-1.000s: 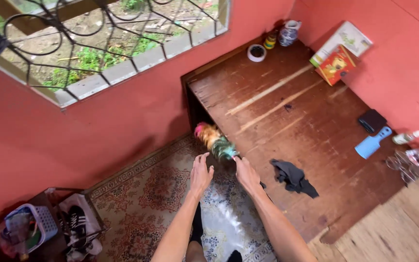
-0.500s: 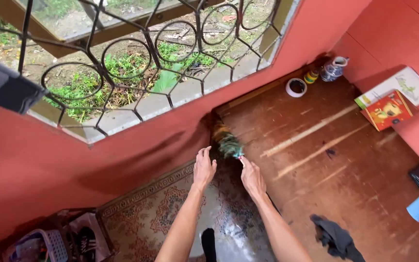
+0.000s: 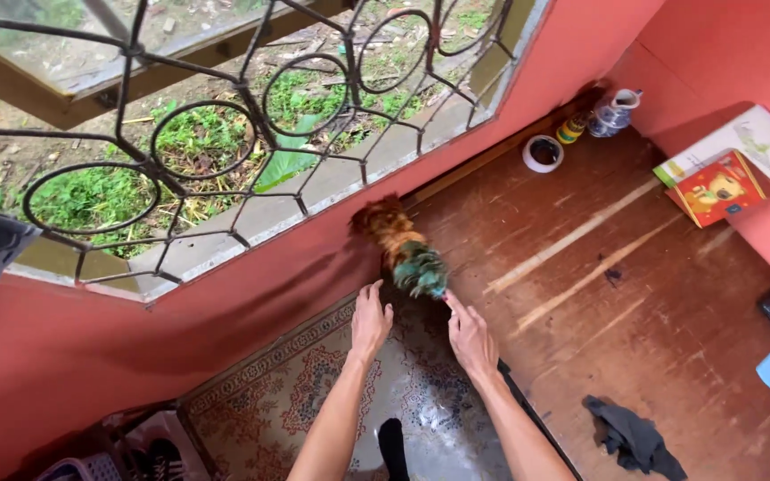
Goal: Organizing various objects on a wooden table and in a drawer.
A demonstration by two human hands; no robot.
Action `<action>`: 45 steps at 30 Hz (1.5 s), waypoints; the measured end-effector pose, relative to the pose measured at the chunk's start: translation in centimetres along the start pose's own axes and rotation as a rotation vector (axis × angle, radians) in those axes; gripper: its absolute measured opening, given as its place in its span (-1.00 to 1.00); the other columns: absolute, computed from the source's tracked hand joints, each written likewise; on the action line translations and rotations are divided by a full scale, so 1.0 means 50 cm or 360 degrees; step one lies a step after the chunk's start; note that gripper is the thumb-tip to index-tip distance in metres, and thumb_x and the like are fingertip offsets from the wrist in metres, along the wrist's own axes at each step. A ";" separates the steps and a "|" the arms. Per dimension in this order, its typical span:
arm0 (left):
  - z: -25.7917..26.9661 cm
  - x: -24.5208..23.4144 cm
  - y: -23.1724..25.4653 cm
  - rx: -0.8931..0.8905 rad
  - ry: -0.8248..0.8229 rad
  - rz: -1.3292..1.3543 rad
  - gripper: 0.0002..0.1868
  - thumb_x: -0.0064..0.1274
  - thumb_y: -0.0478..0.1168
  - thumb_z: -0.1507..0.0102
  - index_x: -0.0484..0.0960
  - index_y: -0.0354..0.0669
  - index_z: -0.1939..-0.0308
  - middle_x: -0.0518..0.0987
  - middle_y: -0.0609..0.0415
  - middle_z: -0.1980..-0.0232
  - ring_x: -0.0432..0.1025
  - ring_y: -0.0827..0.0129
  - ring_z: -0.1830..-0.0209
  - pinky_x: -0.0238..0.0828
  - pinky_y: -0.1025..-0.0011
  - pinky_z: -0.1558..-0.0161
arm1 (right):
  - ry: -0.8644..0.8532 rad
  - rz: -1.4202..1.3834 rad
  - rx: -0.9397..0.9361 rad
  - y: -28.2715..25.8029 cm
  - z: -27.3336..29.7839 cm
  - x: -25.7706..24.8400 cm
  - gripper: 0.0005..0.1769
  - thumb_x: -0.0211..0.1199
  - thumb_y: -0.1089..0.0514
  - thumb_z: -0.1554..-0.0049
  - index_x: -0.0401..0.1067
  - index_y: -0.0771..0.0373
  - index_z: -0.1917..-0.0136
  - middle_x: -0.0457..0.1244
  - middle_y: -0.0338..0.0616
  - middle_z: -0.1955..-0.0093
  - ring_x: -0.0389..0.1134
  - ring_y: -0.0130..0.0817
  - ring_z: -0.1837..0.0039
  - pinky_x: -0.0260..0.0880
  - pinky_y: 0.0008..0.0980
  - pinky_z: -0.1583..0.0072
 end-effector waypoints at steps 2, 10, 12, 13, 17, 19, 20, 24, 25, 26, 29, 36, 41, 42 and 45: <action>0.020 0.010 0.016 -0.0029 -0.0062 -0.0007 -0.35 0.06 -0.23 -0.26 0.27 -0.14 -0.43 0.31 -0.23 -0.42 0.28 -0.12 -0.38 0.29 0.07 -0.33 | -0.0023 0.0041 0.0028 0.048 0.014 -0.008 -0.54 0.06 0.06 -0.22 0.43 -0.18 -0.37 0.40 0.00 0.04 0.46 -0.02 0.12 0.48 -0.04 0.10; 0.069 0.034 0.130 0.0139 -0.0070 0.0027 -0.37 0.04 -0.27 -0.24 0.30 -0.11 -0.42 0.33 -0.24 -0.39 0.34 -0.13 -0.29 0.36 0.08 -0.24 | 0.0363 -0.0217 0.0240 0.235 0.048 -0.089 -0.63 0.09 0.01 -0.29 0.49 -0.08 -0.33 0.41 0.10 -0.05 0.46 0.06 -0.05 0.45 0.01 -0.01; 0.078 0.051 0.162 0.0223 -0.0132 -0.0021 -0.39 0.04 -0.26 -0.27 0.30 -0.10 -0.41 0.37 -0.20 -0.37 0.39 -0.14 -0.22 0.40 0.06 -0.20 | 0.0309 -0.0259 0.0033 0.281 0.051 -0.092 -0.62 0.10 0.08 -0.27 0.47 0.06 -0.33 0.38 0.18 -0.10 0.41 0.16 -0.13 0.40 0.04 -0.09; 0.086 0.064 0.173 0.0242 -0.0151 -0.0020 -0.39 0.04 -0.26 -0.27 0.30 -0.10 -0.41 0.37 -0.20 -0.37 0.39 -0.14 -0.22 0.40 0.06 -0.20 | 0.0327 -0.0259 0.0052 0.305 0.058 -0.093 -0.62 0.10 0.08 -0.27 0.47 0.06 -0.33 0.38 0.18 -0.10 0.41 0.16 -0.13 0.40 0.04 -0.09; 0.126 0.119 0.231 0.0422 -0.0191 -0.0073 -0.40 0.07 -0.27 -0.24 0.33 -0.11 -0.38 0.37 -0.21 -0.34 0.40 -0.14 -0.20 0.42 0.05 -0.15 | 0.0421 -0.0506 0.0179 0.337 0.128 -0.153 -0.67 0.06 0.13 -0.30 0.46 0.23 -0.26 0.35 0.25 -0.03 0.38 0.18 -0.11 0.36 0.04 -0.11; 0.157 0.156 0.255 0.0454 -0.0252 -0.0091 -0.40 0.07 -0.28 -0.23 0.34 -0.11 -0.38 0.37 -0.21 -0.34 0.41 -0.12 -0.20 0.43 0.07 -0.15 | 0.0443 -0.0674 0.0486 0.369 0.183 -0.177 -0.69 0.05 0.11 -0.36 0.45 0.33 -0.23 0.33 0.31 0.02 0.36 0.22 -0.10 0.33 0.08 -0.09; 0.172 0.176 0.268 0.0515 -0.0257 -0.0114 -0.40 0.08 -0.28 -0.22 0.35 -0.13 -0.37 0.39 -0.20 -0.32 0.39 -0.12 -0.20 0.43 0.07 -0.15 | 0.0312 -0.0645 0.0538 0.399 0.203 -0.172 -0.70 0.08 0.12 -0.35 0.45 0.31 -0.23 0.32 0.30 0.05 0.36 0.22 -0.07 0.33 0.09 -0.07; 0.252 0.256 0.329 0.0614 -0.0370 -0.0190 -0.39 0.10 -0.26 -0.22 0.35 -0.16 -0.36 0.41 -0.18 -0.27 0.37 -0.10 -0.20 0.43 0.08 -0.12 | 0.0264 -0.0468 0.0250 0.502 0.276 -0.185 -0.60 0.10 0.22 -0.20 0.46 0.09 -0.30 0.36 0.17 0.13 0.44 0.12 0.05 0.42 -0.02 -0.02; 0.272 0.278 0.339 0.0622 -0.0380 -0.0189 -0.39 0.10 -0.26 -0.22 0.35 -0.16 -0.36 0.41 -0.18 -0.27 0.37 -0.10 -0.20 0.43 0.08 -0.12 | 0.0272 -0.0469 0.0261 0.538 0.291 -0.188 -0.60 0.10 0.22 -0.20 0.46 0.09 -0.30 0.36 0.17 0.13 0.44 0.12 0.05 0.42 -0.02 -0.02; 0.294 0.299 0.351 0.0685 -0.0370 -0.0195 -0.40 0.12 -0.27 -0.20 0.37 -0.17 -0.33 0.42 -0.18 -0.26 0.38 -0.08 -0.21 0.43 0.09 -0.14 | 0.0345 -0.0462 0.0321 0.578 0.309 -0.194 -0.59 0.11 0.23 -0.19 0.46 0.08 -0.30 0.37 0.19 0.10 0.44 0.14 0.03 0.42 -0.01 -0.03; 0.358 0.363 0.368 0.0772 -0.0375 -0.0237 -0.41 0.14 -0.26 -0.18 0.39 -0.20 -0.31 0.43 -0.18 -0.25 0.37 -0.07 -0.22 0.42 0.10 -0.15 | 0.0377 -0.0366 0.0326 0.662 0.371 -0.218 -0.58 0.13 0.25 -0.17 0.48 0.05 -0.29 0.38 0.22 0.04 0.42 0.19 -0.03 0.41 0.03 -0.06; 0.508 0.497 0.429 0.0842 -0.0395 -0.0341 -0.39 0.18 -0.22 -0.17 0.40 -0.26 -0.28 0.41 -0.25 -0.29 0.33 -0.11 -0.26 0.40 0.05 -0.14 | 0.0646 -0.0407 0.0308 0.733 0.525 -0.370 -0.60 0.10 0.24 -0.23 0.43 0.13 -0.33 0.35 0.29 -0.11 0.38 0.25 -0.16 0.38 0.08 -0.17; 0.603 0.510 0.505 0.0800 -0.0515 -0.0293 -0.38 0.12 -0.30 -0.15 0.44 -0.12 -0.33 0.42 -0.18 -0.27 0.34 -0.08 -0.26 0.38 0.02 -0.16 | 0.0776 -0.0263 0.0446 0.871 0.585 -0.337 -0.61 0.07 0.25 -0.25 0.43 0.18 -0.33 0.30 0.34 -0.16 0.35 0.32 -0.17 0.35 0.11 -0.20; 0.610 0.515 0.517 0.0833 -0.0522 -0.0257 -0.39 0.11 -0.31 -0.15 0.43 -0.14 -0.32 0.41 -0.15 -0.30 0.34 -0.07 -0.27 0.38 -0.01 -0.13 | 0.0839 -0.0244 0.0425 0.899 0.591 -0.326 -0.62 0.06 0.25 -0.25 0.43 0.20 -0.32 0.29 0.33 -0.18 0.34 0.34 -0.18 0.36 0.11 -0.20; 0.617 0.528 0.512 0.0869 -0.0508 -0.0278 -0.37 0.12 -0.33 -0.13 0.43 -0.15 -0.31 0.39 -0.15 -0.31 0.34 -0.07 -0.27 0.35 -0.01 -0.18 | 0.0765 -0.0098 0.0594 0.898 0.600 -0.330 -0.60 0.11 0.22 -0.21 0.42 0.17 -0.33 0.28 0.26 -0.22 0.33 0.29 -0.22 0.36 0.12 -0.20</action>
Point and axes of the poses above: each hand's wrist, its own z-axis away from the middle knuckle, its own x-axis out of the palm, y = z × x, the point moved 4 cm from there along -z, towards the middle knuckle
